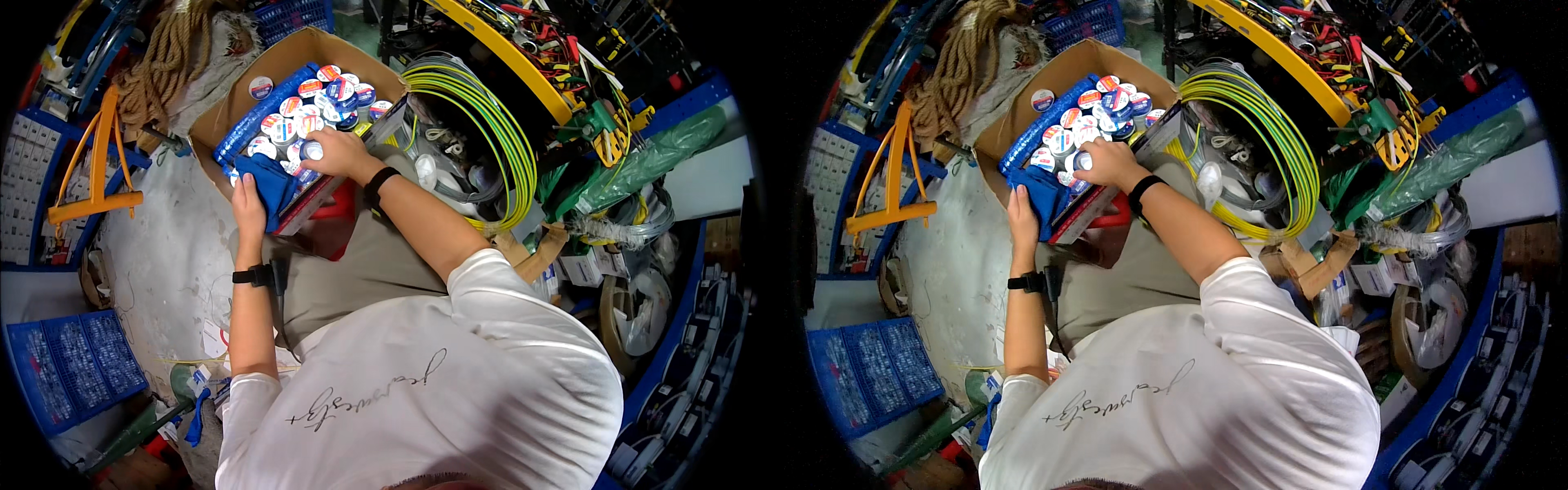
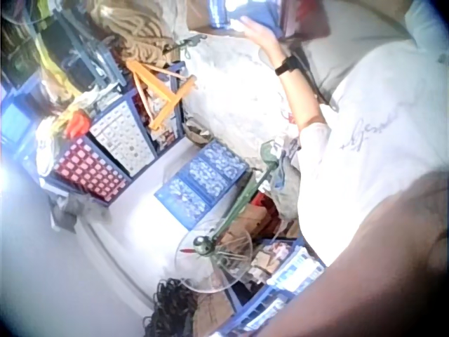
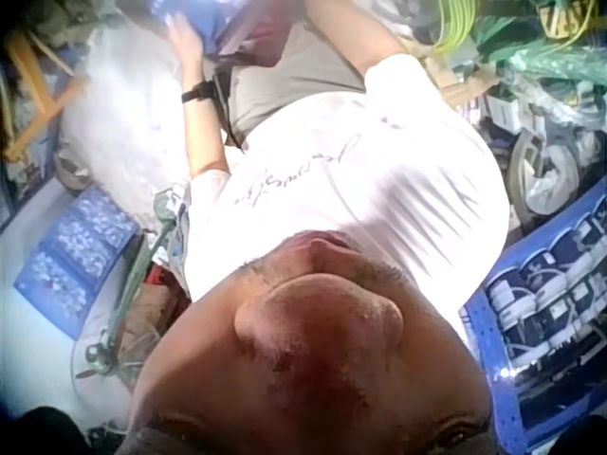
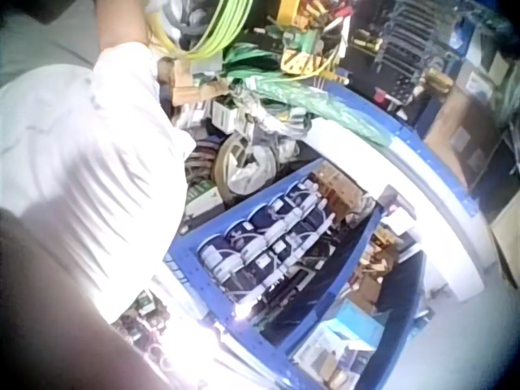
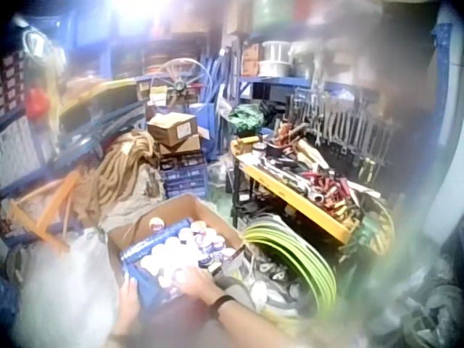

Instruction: The person takes rolls of electrical tape one at a time from a box, wipes the bottom of each roll with a blue cloth, and returns them to the box.

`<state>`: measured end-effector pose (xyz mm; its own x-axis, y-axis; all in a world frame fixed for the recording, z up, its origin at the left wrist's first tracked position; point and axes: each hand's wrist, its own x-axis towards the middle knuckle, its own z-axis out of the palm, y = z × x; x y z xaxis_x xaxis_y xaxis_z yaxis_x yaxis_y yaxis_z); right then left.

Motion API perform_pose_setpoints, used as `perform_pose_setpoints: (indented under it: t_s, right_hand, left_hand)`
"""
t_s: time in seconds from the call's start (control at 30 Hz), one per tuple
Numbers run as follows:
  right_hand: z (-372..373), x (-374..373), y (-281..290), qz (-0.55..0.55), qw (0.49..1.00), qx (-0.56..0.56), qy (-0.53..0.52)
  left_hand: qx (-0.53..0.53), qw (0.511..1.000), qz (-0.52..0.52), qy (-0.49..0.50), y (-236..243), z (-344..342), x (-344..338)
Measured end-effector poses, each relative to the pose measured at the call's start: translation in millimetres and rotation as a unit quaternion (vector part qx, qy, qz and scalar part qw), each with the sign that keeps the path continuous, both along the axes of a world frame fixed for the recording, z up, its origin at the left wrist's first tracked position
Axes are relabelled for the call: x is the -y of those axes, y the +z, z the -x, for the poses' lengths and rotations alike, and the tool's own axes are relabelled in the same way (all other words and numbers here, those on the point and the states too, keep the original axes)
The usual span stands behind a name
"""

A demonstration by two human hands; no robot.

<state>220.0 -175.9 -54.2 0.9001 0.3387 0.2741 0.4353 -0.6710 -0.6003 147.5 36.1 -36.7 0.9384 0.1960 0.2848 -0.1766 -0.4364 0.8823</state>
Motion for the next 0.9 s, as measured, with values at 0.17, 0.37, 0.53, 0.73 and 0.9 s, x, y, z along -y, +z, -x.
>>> perform_pose_setpoints:
  t_s: [0.17,0.37,0.53,0.73,0.9]
  right_hand:
    - [0.5,-0.1,6.4,0.015,1.000,-0.019,0.005]
    - [1.3,0.4,3.3,-0.008,1.000,-0.002,0.011]
    - [1.9,-0.2,2.0,-0.010,1.000,0.005,0.009]
    - [3.0,-0.6,7.9,-0.002,1.000,-0.009,0.006]
    - [3.3,0.2,6.7,-0.010,1.000,-0.006,0.013]
  left_hand:
    - [0.010,1.000,0.023,0.001,5.7,2.7,3.8]
    - [0.009,0.999,0.037,0.000,8.3,8.2,4.8]
    - [-0.018,0.999,0.048,-0.013,12.9,11.7,5.9]
    - [-0.011,0.999,0.036,-0.007,9.4,9.6,2.1]
    - [0.006,0.999,0.045,-0.005,6.9,6.4,4.5]
